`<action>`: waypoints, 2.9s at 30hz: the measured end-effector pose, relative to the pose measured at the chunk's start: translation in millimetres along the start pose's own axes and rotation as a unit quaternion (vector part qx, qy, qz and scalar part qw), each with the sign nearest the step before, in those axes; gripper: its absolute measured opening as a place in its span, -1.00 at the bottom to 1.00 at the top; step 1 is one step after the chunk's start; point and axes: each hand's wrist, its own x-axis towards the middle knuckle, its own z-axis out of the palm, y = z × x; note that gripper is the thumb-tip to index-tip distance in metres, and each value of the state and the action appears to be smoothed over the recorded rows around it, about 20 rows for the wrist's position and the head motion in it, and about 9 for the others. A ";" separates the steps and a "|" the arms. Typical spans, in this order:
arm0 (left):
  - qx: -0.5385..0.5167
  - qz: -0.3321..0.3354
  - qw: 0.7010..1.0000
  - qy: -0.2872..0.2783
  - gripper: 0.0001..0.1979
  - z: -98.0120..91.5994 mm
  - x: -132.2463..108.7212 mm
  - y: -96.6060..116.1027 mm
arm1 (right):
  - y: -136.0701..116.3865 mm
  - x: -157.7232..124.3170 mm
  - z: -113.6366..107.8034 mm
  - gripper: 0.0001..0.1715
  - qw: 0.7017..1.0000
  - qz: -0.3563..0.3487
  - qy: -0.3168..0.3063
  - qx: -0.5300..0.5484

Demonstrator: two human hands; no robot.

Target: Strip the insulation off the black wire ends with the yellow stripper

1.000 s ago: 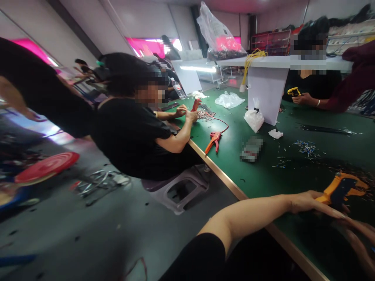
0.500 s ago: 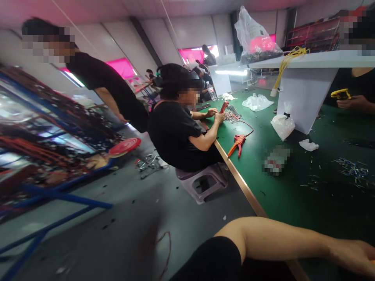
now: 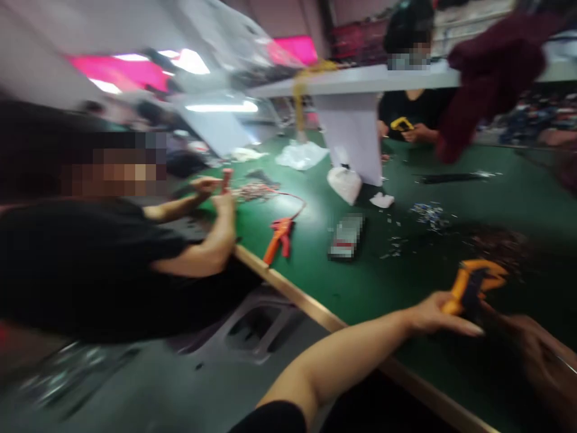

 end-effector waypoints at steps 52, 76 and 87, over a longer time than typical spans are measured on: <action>0.004 -0.050 0.999 -0.007 -0.39 -12.0 6.0 21.5 | 33.0 21.0 13.4 -0.56 0.846 0.276 -0.108 0.444; 0.084 -0.065 0.992 0.067 -0.49 -3.5 7.3 22.7 | 29.3 18.3 16.4 -0.49 0.841 0.299 -0.116 0.437; 0.112 -0.068 0.988 0.078 -0.54 1.3 7.8 25.6 | 33.5 16.9 17.1 -0.54 0.831 0.298 -0.124 0.453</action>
